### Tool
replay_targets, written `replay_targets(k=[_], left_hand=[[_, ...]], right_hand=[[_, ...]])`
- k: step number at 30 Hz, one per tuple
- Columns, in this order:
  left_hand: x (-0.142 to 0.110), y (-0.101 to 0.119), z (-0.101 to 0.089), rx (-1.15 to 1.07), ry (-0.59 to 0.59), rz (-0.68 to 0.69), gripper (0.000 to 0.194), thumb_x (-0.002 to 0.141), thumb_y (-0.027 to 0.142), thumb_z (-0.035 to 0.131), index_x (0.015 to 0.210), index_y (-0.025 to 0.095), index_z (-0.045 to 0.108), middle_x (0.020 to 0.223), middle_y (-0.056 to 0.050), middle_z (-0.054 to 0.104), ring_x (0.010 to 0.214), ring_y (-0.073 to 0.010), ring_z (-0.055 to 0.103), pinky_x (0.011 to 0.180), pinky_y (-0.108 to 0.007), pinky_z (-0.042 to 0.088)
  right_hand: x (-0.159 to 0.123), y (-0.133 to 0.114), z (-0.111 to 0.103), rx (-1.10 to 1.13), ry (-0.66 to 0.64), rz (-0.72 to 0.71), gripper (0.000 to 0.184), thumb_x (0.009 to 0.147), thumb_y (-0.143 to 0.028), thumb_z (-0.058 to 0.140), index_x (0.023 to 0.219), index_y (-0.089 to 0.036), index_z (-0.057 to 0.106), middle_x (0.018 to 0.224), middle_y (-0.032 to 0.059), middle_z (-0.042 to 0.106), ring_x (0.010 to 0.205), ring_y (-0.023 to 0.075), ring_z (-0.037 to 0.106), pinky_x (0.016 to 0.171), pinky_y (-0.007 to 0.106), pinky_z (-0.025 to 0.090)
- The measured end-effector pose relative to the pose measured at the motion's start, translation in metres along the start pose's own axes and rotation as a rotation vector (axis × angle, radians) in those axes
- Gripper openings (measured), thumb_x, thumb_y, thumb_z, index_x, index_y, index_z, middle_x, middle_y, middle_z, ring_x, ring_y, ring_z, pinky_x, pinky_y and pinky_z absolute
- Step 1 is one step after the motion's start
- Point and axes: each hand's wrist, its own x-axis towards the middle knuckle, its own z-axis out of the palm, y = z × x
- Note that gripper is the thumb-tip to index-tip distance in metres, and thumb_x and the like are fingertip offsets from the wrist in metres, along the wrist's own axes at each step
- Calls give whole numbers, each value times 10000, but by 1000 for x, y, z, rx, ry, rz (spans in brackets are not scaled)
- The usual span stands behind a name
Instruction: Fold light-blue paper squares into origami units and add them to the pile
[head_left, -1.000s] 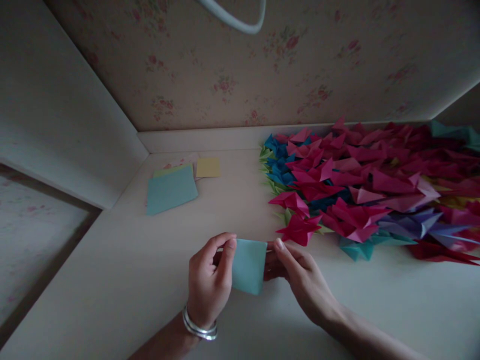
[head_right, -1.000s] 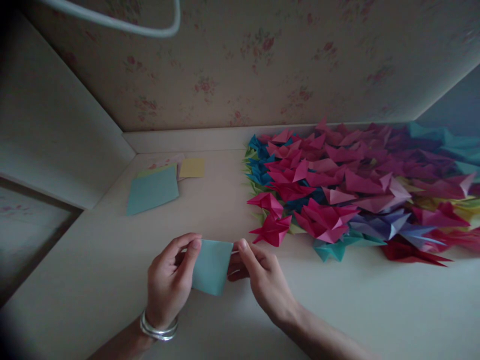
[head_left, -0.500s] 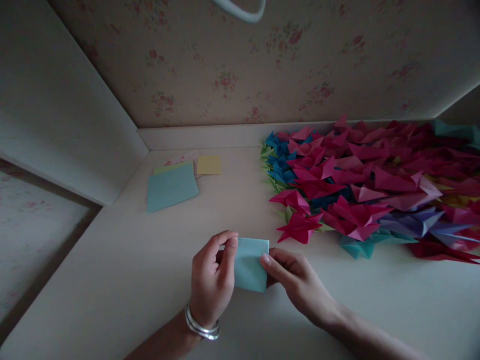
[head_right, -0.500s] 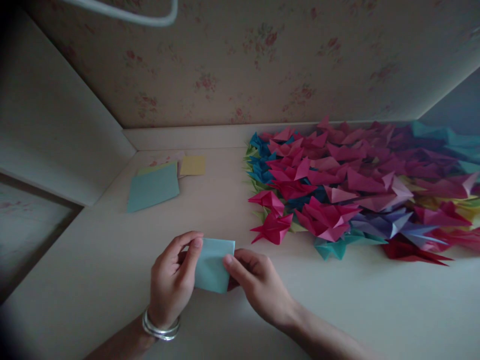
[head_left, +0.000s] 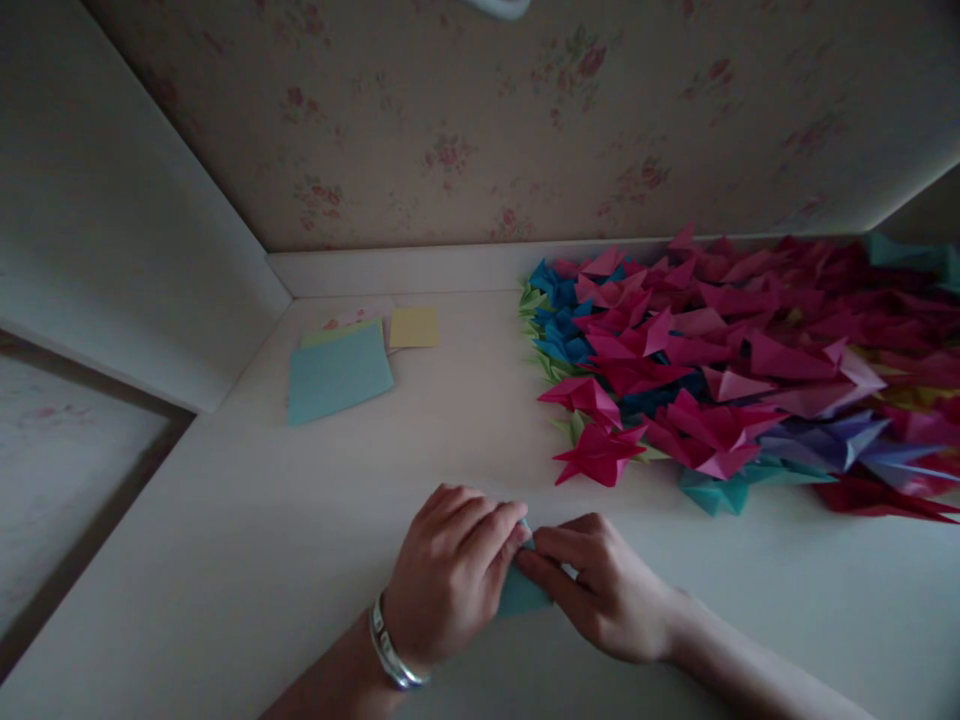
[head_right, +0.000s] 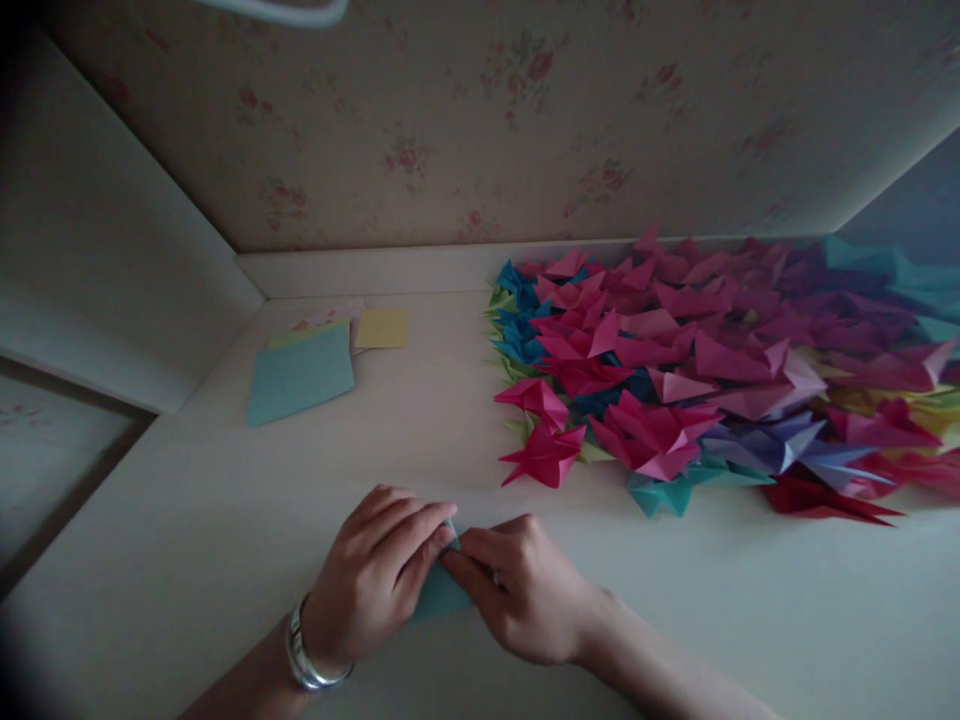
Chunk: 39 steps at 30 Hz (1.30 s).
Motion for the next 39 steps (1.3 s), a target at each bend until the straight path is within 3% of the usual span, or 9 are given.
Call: replay_targets(k=[5,11,14,20,24,27,33,39], left_hand=[[4,5,-14,-310,-99,-168,134,938,118,560,887,174,671,796,-36,722,733,-173,623,746,-317,483],[5,4,-18,-451,4,-502,212,974,270,542,830,187,674,694,-7,600,619,-144,545,588,-262,419],[5,2,-16,-492,5,-581,223,968,313,556,824,193,677,681,8,568,608,-138,518,571,-252,401],[3,-1,-18,-547,41,-674,236,948,366,582,820,186,666,663,24,550,575,-121,465,537,-234,365],[3,-2,-19,-695,22,-756,260,933,409,599,801,192,651,612,49,474,528,-100,404,482,-216,305],[4,-2,-20,-909,-9,-864,275,905,467,629,864,202,689,599,51,455,517,-92,396,467,-201,291],[4,4,-17,-1419,-52,-1027,357,810,518,730,1009,221,745,732,-3,593,591,-104,524,550,-208,426],[0,5,-10,-1507,-17,-1035,368,755,502,792,987,216,779,728,-15,636,616,-116,575,571,-215,472]], right_hand=[[0,1,-2,-93,7,-78,374,1020,-283,432,682,-190,563,563,-13,476,503,132,425,521,293,274],[2,-3,-8,151,99,78,361,1034,-347,430,785,-183,633,637,33,658,577,152,633,571,254,446],[2,-2,-10,175,150,125,368,1020,-379,456,769,-181,638,570,14,635,518,144,613,521,247,435],[2,-5,-15,240,135,132,432,1023,-383,444,696,-177,636,631,43,690,595,152,647,582,253,460],[2,-8,-17,302,178,173,449,1012,-412,461,675,-174,637,592,42,685,565,153,631,557,258,438],[2,-4,-17,476,148,223,466,982,-457,516,635,-172,639,597,48,694,566,150,610,563,263,422],[3,7,-11,1145,166,389,396,809,-464,758,604,-157,615,448,-15,604,397,103,513,437,227,304],[7,1,-7,1277,166,443,463,761,-513,780,549,-155,578,405,-32,539,360,79,449,407,200,297]])
